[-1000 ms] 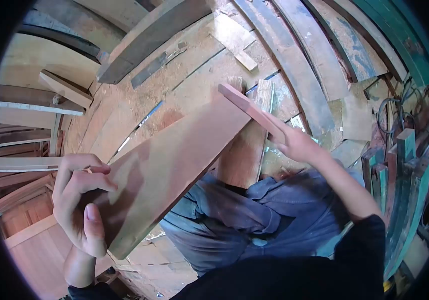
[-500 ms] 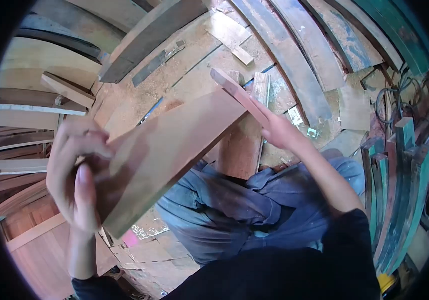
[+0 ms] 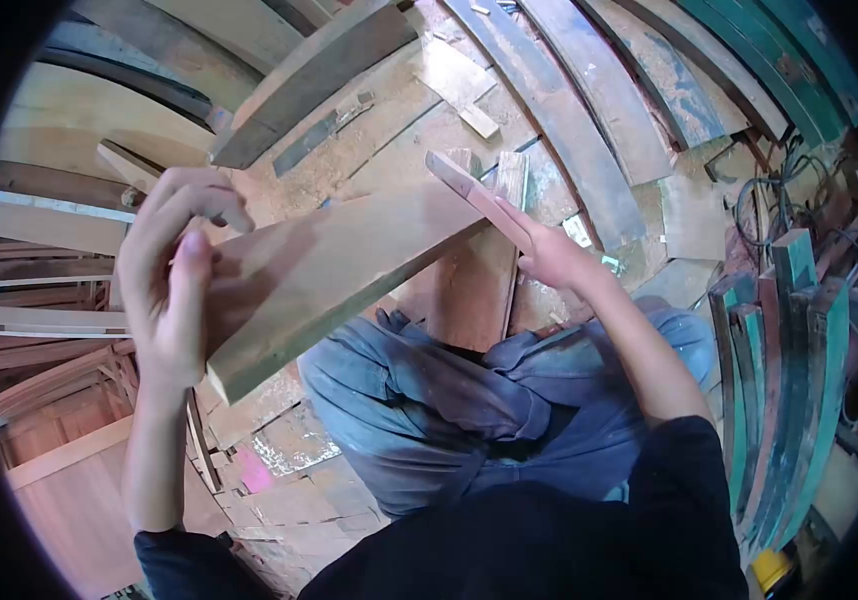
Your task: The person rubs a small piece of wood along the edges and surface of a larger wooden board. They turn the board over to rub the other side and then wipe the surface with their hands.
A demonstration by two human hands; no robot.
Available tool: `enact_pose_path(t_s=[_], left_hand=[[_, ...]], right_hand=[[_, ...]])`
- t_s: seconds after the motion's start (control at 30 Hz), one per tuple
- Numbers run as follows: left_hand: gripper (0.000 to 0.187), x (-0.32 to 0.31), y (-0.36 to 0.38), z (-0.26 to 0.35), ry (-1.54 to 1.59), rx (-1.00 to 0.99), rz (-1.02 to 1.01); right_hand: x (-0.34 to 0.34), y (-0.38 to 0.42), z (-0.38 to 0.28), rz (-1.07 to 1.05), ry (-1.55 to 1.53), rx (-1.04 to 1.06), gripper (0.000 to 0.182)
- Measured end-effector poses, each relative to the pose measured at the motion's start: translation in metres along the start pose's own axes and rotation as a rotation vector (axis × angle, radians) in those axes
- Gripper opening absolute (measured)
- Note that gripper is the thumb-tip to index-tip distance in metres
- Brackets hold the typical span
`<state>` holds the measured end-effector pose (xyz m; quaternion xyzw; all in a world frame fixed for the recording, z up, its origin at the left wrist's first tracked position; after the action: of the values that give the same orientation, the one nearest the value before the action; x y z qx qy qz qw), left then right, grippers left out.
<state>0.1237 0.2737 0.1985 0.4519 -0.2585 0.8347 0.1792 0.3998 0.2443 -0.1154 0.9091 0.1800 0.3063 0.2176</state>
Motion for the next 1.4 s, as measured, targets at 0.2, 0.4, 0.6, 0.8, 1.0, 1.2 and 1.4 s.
enact_pose_path(t_s=[0.2, 0.4, 0.6, 0.8, 1.0, 1.2, 1.4], left_hand=[[0.040, 0.006, 0.029, -0.017, 0.009, -0.051, -0.127], [0.029, 0.002, 0.023, -0.009, -0.001, -0.005, -0.004], [0.033, 0.000, 0.066, -0.025, 0.008, 0.042, -0.034], [0.031, -0.004, 0.090, -0.033, 0.060, 0.070, 0.043], [0.018, -0.003, 0.085, -0.028, 0.120, 0.051, 0.049], [0.022, -0.001, 0.092, -0.037, 0.086, 0.064, 0.087], [0.022, 0.000, 0.050, -0.016, 0.068, 0.000, 0.098]], right_hand=[[0.021, 0.092, 0.038, 0.028, -0.012, 0.148, 0.097], [0.010, 0.016, -0.011, -0.071, 0.028, -0.066, 0.089], [0.014, 0.093, 0.020, -0.025, 0.023, 0.083, 0.093], [-0.012, 0.098, 0.015, 0.071, 0.021, 0.123, 0.093], [0.005, 0.041, -0.026, -0.039, 0.157, -0.099, 0.094], [-0.019, 0.096, 0.034, 0.226, -0.066, 0.320, 0.082], [-0.013, 0.014, 0.004, 0.055, 0.076, -0.065, 0.091]])
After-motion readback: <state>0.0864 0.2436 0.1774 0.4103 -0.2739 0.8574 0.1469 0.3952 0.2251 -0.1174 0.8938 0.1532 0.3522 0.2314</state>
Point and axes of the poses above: each hand's wrist, its own y-axis away from the middle knuckle, its own x-axis out of the back of the hand, z = x × y, the point moved 1 cm from there along -y, towards the middle knuckle, and after that the axes turned 8 degrees about -x, right-handed, at the moved point
